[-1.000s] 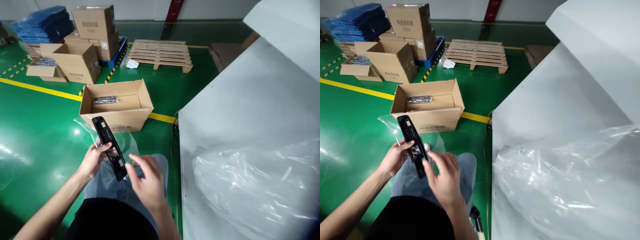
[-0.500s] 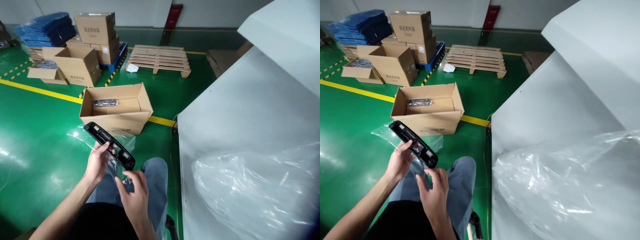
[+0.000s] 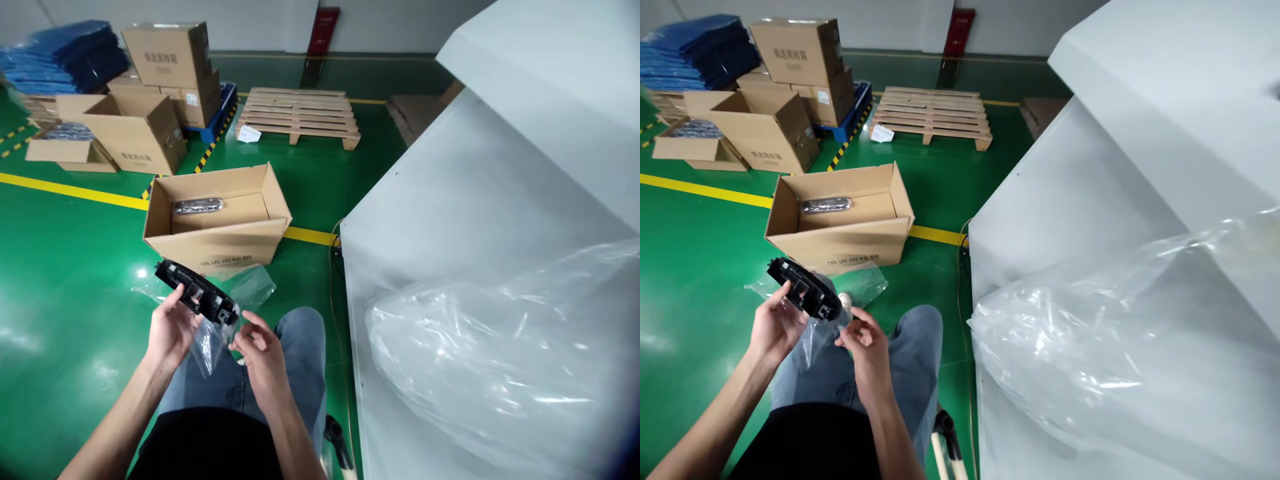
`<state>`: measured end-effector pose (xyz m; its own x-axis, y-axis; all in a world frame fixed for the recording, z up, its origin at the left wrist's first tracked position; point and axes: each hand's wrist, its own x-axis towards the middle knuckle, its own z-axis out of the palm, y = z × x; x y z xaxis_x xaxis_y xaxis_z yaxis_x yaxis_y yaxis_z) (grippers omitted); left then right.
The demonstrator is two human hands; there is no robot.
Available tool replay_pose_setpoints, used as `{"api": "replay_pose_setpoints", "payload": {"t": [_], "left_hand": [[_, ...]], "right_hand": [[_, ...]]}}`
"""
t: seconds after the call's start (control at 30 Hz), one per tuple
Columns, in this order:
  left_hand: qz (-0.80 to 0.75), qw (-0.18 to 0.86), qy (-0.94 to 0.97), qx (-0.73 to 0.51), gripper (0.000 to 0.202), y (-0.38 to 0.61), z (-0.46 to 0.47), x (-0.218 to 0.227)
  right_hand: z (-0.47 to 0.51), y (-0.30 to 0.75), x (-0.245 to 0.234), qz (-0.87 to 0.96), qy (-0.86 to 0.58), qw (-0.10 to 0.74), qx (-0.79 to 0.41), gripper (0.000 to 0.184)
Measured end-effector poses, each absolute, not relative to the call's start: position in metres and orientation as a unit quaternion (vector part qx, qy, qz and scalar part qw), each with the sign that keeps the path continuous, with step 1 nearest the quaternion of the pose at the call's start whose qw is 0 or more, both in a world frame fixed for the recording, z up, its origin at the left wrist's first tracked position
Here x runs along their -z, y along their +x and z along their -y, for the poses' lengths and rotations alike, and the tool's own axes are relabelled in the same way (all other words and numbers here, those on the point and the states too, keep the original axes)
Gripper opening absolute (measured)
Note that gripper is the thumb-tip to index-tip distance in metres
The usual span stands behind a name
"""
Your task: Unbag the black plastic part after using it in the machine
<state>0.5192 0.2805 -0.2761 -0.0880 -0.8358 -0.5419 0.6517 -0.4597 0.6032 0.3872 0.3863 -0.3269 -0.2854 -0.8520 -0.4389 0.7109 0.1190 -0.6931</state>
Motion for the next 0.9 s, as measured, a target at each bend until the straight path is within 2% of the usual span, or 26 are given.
{"api": "replay_pose_setpoints", "payload": {"t": [0.07,0.17,0.3,0.4,0.5,0.6,0.9], "left_hand": [[0.107,0.509,0.449,0.727,0.019,0.523,-0.279,0.275],[0.122,0.508,0.441,0.73,0.025,0.527,-0.277,0.276],[0.167,0.475,0.424,0.753,0.033,0.525,-0.284,0.283],[0.211,0.431,0.43,0.765,0.04,0.519,-0.293,0.289],[0.239,0.416,0.445,0.756,0.049,0.517,-0.296,0.295],[0.233,0.416,0.443,0.759,0.048,0.52,-0.293,0.303],[0.277,0.363,0.469,0.756,0.065,0.516,-0.267,0.314]], "right_hand": [[-0.389,0.388,0.33,-0.46,-0.066,0.58,0.669,0.043],[-0.392,0.388,0.339,-0.444,-0.02,0.582,0.681,0.05],[-0.384,0.383,0.35,-0.401,0.034,0.641,0.653,0.06],[-0.376,0.381,0.355,-0.354,0.073,0.667,0.651,0.061],[-0.376,0.38,0.359,-0.391,0.082,0.608,0.686,0.07],[-0.383,0.38,0.363,-0.456,0.044,0.54,0.706,0.079],[-0.388,0.363,0.36,-0.643,-0.08,0.449,0.615,0.099]]}}
